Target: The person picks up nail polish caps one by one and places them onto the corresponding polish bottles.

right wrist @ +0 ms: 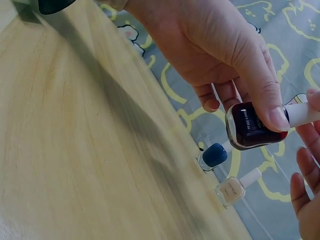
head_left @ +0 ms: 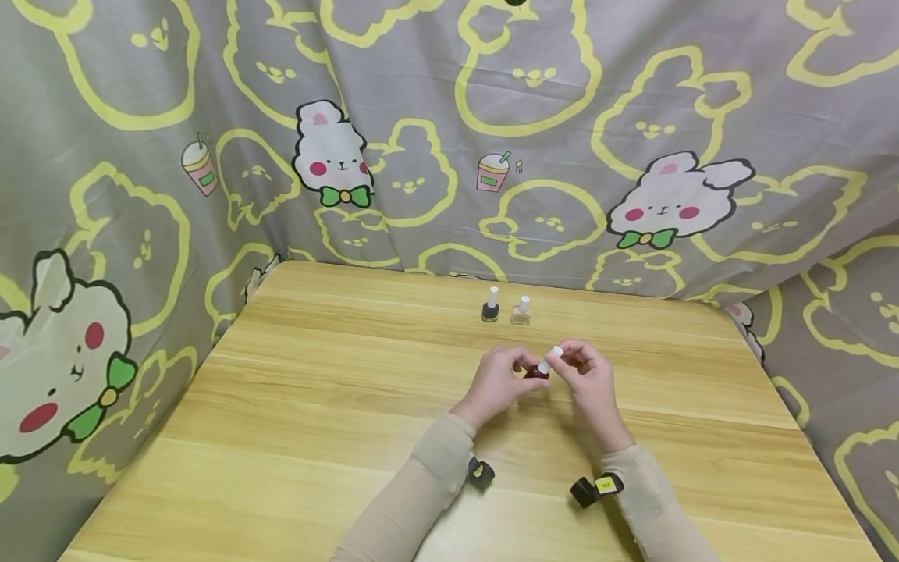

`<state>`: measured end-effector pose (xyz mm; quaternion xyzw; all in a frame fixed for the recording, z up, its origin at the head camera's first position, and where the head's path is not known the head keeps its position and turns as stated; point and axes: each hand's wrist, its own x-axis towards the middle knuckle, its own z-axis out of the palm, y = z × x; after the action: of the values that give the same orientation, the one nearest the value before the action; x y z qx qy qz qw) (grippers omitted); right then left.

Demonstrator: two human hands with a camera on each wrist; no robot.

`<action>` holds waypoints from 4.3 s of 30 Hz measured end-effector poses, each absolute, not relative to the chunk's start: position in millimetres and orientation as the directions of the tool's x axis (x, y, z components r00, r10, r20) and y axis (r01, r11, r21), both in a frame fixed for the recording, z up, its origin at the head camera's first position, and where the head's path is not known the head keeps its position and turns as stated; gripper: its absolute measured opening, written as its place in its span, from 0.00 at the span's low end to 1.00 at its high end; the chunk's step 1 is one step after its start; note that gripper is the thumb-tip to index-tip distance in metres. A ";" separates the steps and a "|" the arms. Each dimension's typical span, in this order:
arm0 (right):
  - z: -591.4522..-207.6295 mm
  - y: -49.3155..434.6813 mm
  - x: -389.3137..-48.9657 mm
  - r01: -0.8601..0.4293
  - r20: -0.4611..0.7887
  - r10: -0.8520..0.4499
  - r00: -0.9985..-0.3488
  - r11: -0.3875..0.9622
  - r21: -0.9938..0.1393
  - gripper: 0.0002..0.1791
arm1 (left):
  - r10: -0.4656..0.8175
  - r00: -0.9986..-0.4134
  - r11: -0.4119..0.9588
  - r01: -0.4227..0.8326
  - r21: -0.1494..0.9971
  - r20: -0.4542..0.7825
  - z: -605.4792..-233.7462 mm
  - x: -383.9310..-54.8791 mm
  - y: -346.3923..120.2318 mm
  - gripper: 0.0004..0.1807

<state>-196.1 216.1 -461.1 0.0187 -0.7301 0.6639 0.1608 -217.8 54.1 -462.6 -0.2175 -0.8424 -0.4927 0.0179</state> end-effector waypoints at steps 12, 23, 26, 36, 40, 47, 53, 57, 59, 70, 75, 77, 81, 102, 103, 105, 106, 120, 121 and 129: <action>-464.8 225.8 -198.1 -0.296 0.294 -0.036 -0.955 0.060 -0.953 0.21 | 0.358 -0.903 0.385 0.373 0.844 0.236 -463.6 -220.2 51.4 0.12; -463.9 230.2 -198.2 -0.278 0.273 -0.103 -0.957 0.047 -0.959 0.19 | 0.371 -0.899 0.410 0.384 0.827 0.234 -461.8 -220.8 49.5 0.15; -464.1 229.9 -198.5 -0.277 0.272 -0.089 -0.958 0.054 -0.959 0.18 | 0.371 -0.900 0.411 0.382 0.828 0.231 -462.2 -220.9 49.8 0.15; -463.5 226.4 -197.8 -0.275 0.274 -0.016 -0.962 0.088 -0.958 0.17 | 0.364 -0.907 0.395 0.355 0.847 0.210 -462.1 -220.5 49.8 0.15; -464.2 224.9 -197.6 -0.270 0.272 0.019 -0.962 0.080 -0.960 0.16 | 0.365 -0.907 0.397 0.355 0.846 0.210 -462.7 -220.4 50.8 0.15; -465.3 223.4 -198.1 -0.301 0.304 0.047 -0.952 0.056 -0.952 0.13 | 0.366 -0.907 0.410 0.358 0.839 0.209 -463.5 -220.6 51.9 0.15; -465.1 221.2 -198.2 -0.303 0.305 0.075 -0.949 0.043 -0.952 0.11 | 0.366 -0.905 0.416 0.366 0.833 0.215 -464.0 -220.4 52.4 0.14; -465.8 221.0 -198.6 -0.304 0.306 0.072 -0.949 0.032 -0.952 0.12 | 0.366 -0.905 0.411 0.367 0.835 0.218 -464.7 -220.5 52.6 0.13; -465.9 221.4 -198.3 -0.302 0.303 0.061 -0.951 0.029 -0.953 0.13 | 0.367 -0.904 0.408 0.368 0.836 0.219 -464.9 -220.7 52.7 0.13; -463.5 223.5 -197.6 -0.279 0.280 0.023 -0.960 0.052 -0.959 0.18 | 0.365 -0.899 0.392 0.383 0.836 0.241 -465.7 -222.3 50.7 0.12; -462.7 225.4 -198.6 -0.289 0.295 0.043 -0.955 0.103 -0.952 0.17 | 0.365 -0.894 0.384 0.398 0.833 0.258 -465.0 -223.7 48.0 0.13; -462.6 226.7 -199.3 -0.294 0.303 0.054 -0.952 0.126 -0.947 0.16 | 0.362 -0.897 0.382 0.391 0.837 0.254 -464.7 -224.5 46.6 0.13; -462.0 230.0 -200.2 -0.294 0.303 0.062 -0.951 0.126 -0.947 0.15 | 0.347 -0.906 0.381 0.373 0.846 0.243 -464.2 -226.5 43.7 0.13; -451.7 246.6 -200.0 -0.246 0.262 0.141 -0.955 0.122 -0.962 0.17 | 0.228 -0.946 0.359 0.303 0.883 0.232 -462.2 -243.3 18.8 0.14; -451.3 247.4 -200.2 -0.247 0.263 0.147 -0.954 0.118 -0.962 0.17 | 0.218 -0.948 0.359 0.297 0.885 0.230 -462.4 -244.5 16.5 0.15; -450.4 248.9 -200.9 -0.254 0.264 0.157 -0.952 0.084 -0.964 0.16 | 0.202 -0.953 0.361 0.288 0.887 0.227 -463.1 -246.8 12.1 0.15; -449.9 249.7 -201.3 -0.257 0.265 0.162 -0.951 0.065 -0.964 0.16 | 0.192 -0.955 0.363 0.283 0.888 0.226 -463.1 -247.9 9.9 0.15; -442.0 264.0 -202.3 -0.292 0.280 0.225 -0.933 -0.023 -0.956 0.15 | 0.029 -0.980 0.351 0.193 0.916 0.196 -468.5 -263.4 -23.9 0.15; -441.8 264.9 -202.2 -0.298 0.283 0.231 -0.931 -0.029 -0.954 0.15 | 0.020 -0.980 0.347 0.191 0.918 0.197 -468.8 -263.9 -25.8 0.14; -438.9 269.6 -204.4 -0.332 0.305 0.251 -0.919 -0.073 -0.940 0.12 | -0.028 -0.975 0.362 0.195 0.912 0.219 -472.4 -271.4 -35.9 0.14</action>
<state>-204.4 269.6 -438.9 0.0312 -0.6510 0.7317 0.1993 -271.4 -35.9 -472.4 -0.0508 -0.8192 -0.5626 0.0990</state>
